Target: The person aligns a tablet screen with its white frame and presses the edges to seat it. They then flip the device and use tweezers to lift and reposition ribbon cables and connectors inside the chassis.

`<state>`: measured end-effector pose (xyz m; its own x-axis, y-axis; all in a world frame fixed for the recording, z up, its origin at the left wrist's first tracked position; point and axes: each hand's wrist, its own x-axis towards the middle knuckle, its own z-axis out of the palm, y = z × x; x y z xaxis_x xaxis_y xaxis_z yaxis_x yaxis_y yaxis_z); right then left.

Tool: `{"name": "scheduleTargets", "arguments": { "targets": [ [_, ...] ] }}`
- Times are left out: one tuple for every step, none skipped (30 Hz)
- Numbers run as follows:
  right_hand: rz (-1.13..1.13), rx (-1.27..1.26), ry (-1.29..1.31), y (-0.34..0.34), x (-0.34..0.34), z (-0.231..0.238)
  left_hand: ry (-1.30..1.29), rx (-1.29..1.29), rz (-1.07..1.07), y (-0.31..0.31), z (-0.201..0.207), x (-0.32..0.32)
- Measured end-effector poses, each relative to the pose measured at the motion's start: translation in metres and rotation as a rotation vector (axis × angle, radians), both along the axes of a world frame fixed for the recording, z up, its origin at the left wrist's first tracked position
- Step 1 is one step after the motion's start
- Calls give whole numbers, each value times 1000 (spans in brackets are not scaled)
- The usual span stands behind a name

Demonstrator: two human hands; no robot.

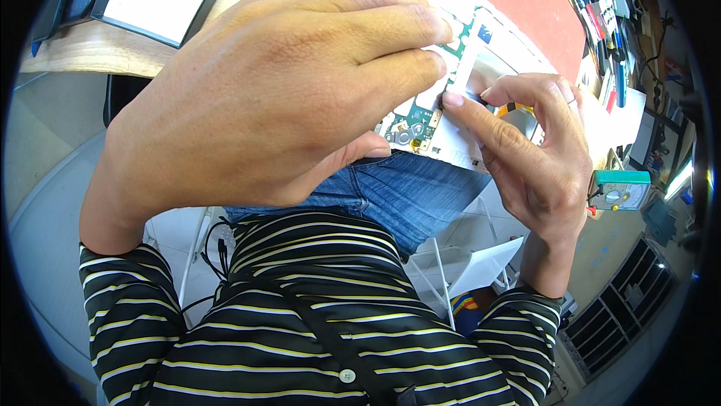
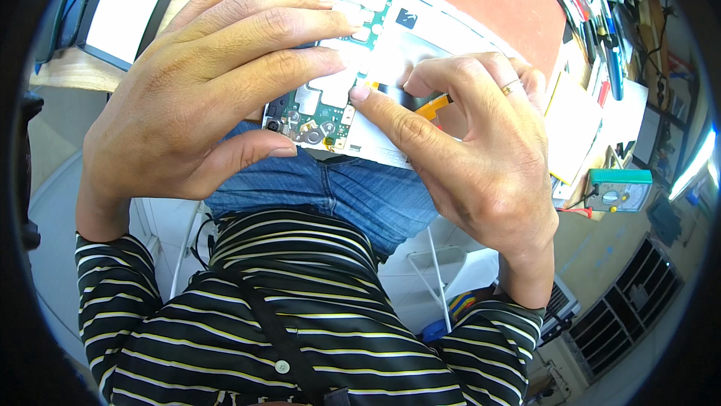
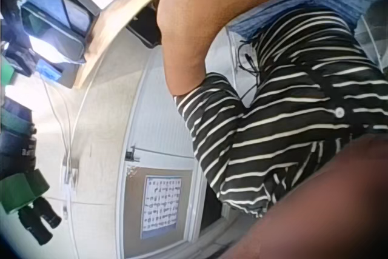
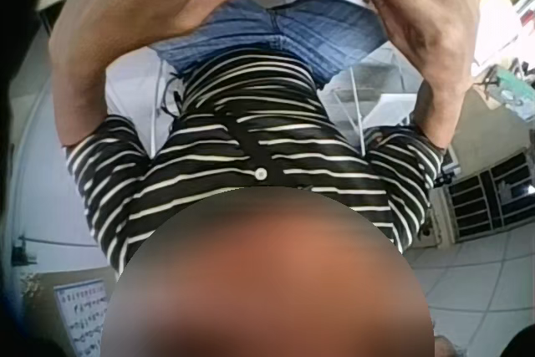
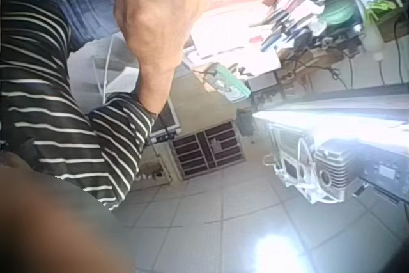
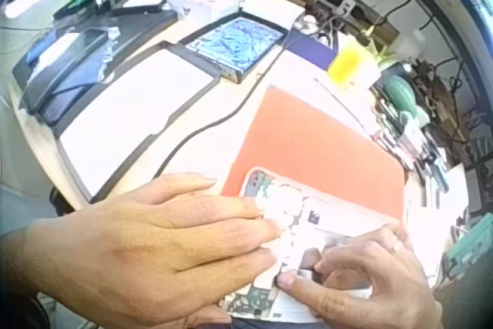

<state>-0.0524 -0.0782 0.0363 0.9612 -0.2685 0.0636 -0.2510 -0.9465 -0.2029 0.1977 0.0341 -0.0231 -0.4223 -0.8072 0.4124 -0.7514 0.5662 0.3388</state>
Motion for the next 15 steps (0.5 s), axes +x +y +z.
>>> {"name": "scheduleTargets", "arguments": {
  "targets": [
    [6,-3,2,0,0,0,4,-1,1,1,-1,0],
    [9,14,-8,0,0,0,1,1,-3,1,-2,1],
    [8,17,-10,0,1,0,-1,2,-6,1,-3,1],
    [-11,52,-14,0,1,1,-4,4,-10,2,-3,2],
    [-3,42,-21,-1,1,1,-7,-3,-12,1,-3,2],
    [-1,44,-12,0,1,1,-5,-5,-10,1,-3,2],
    [3,33,-7,0,1,2,-3,-8,-8,1,-3,2],
    [9,27,4,0,0,3,4,-6,-3,1,-3,1],
    [19,19,-2,-1,1,2,5,-7,0,1,-3,1],
    [16,20,3,-1,0,3,7,-7,3,1,-4,1],
    [16,21,-7,0,1,1,2,-9,3,1,-4,1],
    [12,31,-16,0,1,1,4,-5,5,1,-4,1],
    [11,50,-25,0,1,1,6,-2,6,2,-4,0],
    [4,51,-32,0,1,0,7,2,8,2,-4,0],
    [2,49,-31,0,1,1,6,5,9,2,-5,0]
  ]
}}
